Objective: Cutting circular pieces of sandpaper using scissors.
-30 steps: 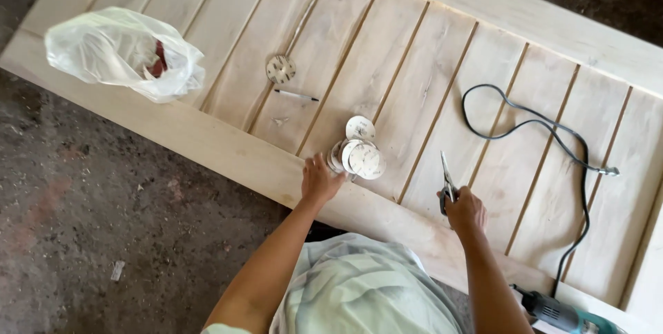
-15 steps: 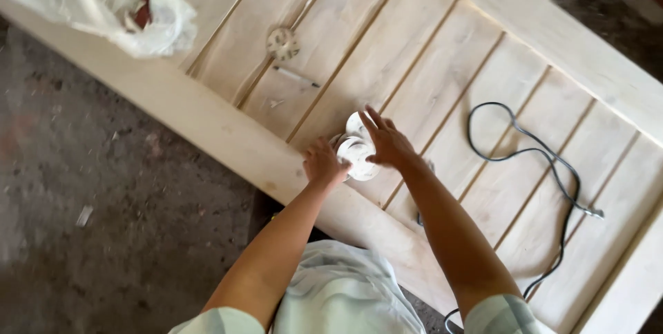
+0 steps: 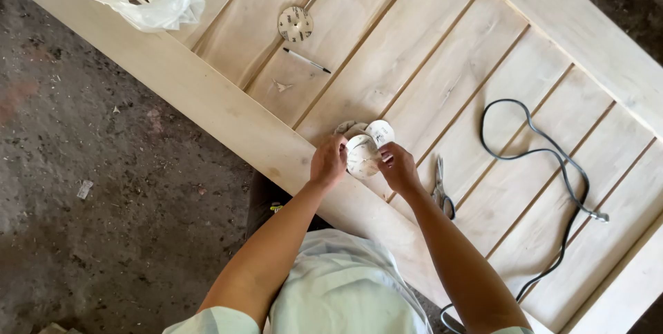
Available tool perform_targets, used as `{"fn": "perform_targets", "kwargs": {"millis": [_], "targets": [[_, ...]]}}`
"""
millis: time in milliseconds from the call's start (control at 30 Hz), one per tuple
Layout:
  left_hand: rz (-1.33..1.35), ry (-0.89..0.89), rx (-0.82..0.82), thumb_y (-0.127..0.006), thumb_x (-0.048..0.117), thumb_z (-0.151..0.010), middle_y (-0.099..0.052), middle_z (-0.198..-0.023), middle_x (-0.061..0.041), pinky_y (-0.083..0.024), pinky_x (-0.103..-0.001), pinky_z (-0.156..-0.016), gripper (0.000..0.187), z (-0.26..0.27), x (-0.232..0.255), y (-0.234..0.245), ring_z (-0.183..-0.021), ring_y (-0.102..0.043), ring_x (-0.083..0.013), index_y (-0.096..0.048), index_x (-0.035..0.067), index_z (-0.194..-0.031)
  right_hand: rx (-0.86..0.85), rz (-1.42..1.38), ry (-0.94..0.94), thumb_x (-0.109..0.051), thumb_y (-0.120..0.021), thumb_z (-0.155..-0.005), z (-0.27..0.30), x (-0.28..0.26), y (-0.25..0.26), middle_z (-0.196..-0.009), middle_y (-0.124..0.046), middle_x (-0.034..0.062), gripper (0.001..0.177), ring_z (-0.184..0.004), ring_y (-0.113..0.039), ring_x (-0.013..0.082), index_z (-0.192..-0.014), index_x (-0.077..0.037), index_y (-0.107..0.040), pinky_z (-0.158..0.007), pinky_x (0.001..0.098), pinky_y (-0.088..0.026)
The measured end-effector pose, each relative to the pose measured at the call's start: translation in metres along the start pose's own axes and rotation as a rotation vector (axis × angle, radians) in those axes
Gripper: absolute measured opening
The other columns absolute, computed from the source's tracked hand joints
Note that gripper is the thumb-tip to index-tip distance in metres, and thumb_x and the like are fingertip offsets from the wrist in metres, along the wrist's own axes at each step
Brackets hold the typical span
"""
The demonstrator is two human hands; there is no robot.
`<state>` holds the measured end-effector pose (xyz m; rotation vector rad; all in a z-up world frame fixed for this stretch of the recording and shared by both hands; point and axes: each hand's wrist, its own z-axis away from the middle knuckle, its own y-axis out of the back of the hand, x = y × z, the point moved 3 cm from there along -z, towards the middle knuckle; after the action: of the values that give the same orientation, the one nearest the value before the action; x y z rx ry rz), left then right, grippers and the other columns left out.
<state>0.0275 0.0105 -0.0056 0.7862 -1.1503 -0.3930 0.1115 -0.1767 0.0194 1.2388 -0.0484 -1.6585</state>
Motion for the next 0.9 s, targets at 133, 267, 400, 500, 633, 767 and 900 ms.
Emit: {"fn": "perform_targets", "kwargs": {"millis": [133, 267, 400, 500, 633, 767, 900], "targets": [[0.337, 0.149, -0.016, -0.070, 0.012, -0.092, -0.072, -0.089, -0.011, -0.055, -0.039, -0.071, 0.010, -0.001, -0.010, 0.006, -0.080, -0.071, -0.0258, -0.067, 0.006, -0.099, 0.083, -0.305, -0.177, -0.007, -0.075, -0.085, 0.016, 0.020, 0.000, -0.090, -0.072, 0.0072, 0.023, -0.079, -0.068, 0.0180, -0.107, -0.002, -0.070, -0.070, 0.0338, -0.057], [0.467, 0.230, -0.024, -0.072, 0.012, -0.089, -0.074, -0.082, -0.011, -0.056, -0.035, -0.066, 0.011, 0.000, -0.030, 0.021, -0.071, -0.071, -0.0215, -0.070, 0.002, -0.094, 0.077, -0.742, -0.297, -0.012, -0.066, -0.095, 0.029, 0.079, 0.011, -0.087, -0.071, 0.0026, 0.016, -0.075, -0.063, 0.0145, -0.106, -0.001, -0.069, -0.064, 0.0321, -0.053], [0.607, 0.342, -0.119, -0.071, 0.013, -0.089, -0.072, -0.086, -0.011, -0.057, -0.036, -0.067, 0.015, 0.001, -0.074, 0.042, -0.072, -0.069, -0.0207, -0.069, 0.002, -0.099, 0.136, -0.818, -0.308, -0.013, -0.068, -0.097, 0.039, 0.077, 0.027, -0.095, -0.067, 0.0124, 0.024, -0.078, -0.061, 0.0203, -0.115, 0.003, -0.070, -0.066, 0.0359, -0.052], [0.371, 0.339, -0.051, -0.072, 0.014, -0.089, -0.068, -0.094, -0.014, -0.054, -0.039, -0.072, 0.019, -0.005, -0.089, 0.065, -0.081, -0.065, -0.0240, -0.065, 0.002, -0.103, 0.296, 0.040, -0.412, -0.023, -0.077, -0.091, 0.043, 0.036, 0.054, -0.120, -0.060, 0.0127, 0.042, -0.097, -0.064, 0.0230, -0.128, -0.007, -0.064, -0.083, 0.0381, -0.053], [0.087, 0.294, 0.217, -0.066, 0.014, -0.098, -0.063, -0.109, -0.013, -0.054, -0.040, -0.083, 0.015, -0.024, -0.056, 0.077, -0.097, -0.065, -0.0254, -0.062, 0.005, -0.109, 0.222, 0.073, -0.148, -0.020, -0.072, -0.094, 0.015, 0.004, 0.040, -0.135, -0.054, 0.0118, 0.042, -0.108, -0.067, 0.0268, -0.134, -0.012, -0.061, -0.090, 0.0400, -0.057], [0.108, -0.109, 0.010, -0.074, 0.011, -0.090, -0.065, -0.112, -0.012, -0.054, -0.042, -0.090, 0.024, -0.046, -0.004, 0.052, -0.106, -0.066, -0.0319, -0.065, 0.012, -0.113, 0.224, 0.223, 0.072, -0.010, -0.079, -0.080, -0.017, -0.033, 0.031, -0.143, -0.045, 0.0156, 0.066, -0.123, -0.053, 0.0389, -0.141, -0.011, -0.054, -0.092, 0.0467, -0.051], [0.050, -0.228, -0.081, -0.080, 0.009, -0.076, -0.061, -0.109, -0.017, -0.053, -0.044, -0.085, 0.039, -0.045, 0.026, 0.034, -0.103, -0.064, -0.0367, -0.064, 0.011, -0.112, 0.033, 0.350, -0.005, -0.008, -0.079, -0.077, -0.027, -0.055, 0.037, -0.153, -0.034, 0.0114, 0.077, -0.121, -0.048, 0.0394, -0.147, -0.019, -0.047, -0.095, 0.0467, -0.049]]}}
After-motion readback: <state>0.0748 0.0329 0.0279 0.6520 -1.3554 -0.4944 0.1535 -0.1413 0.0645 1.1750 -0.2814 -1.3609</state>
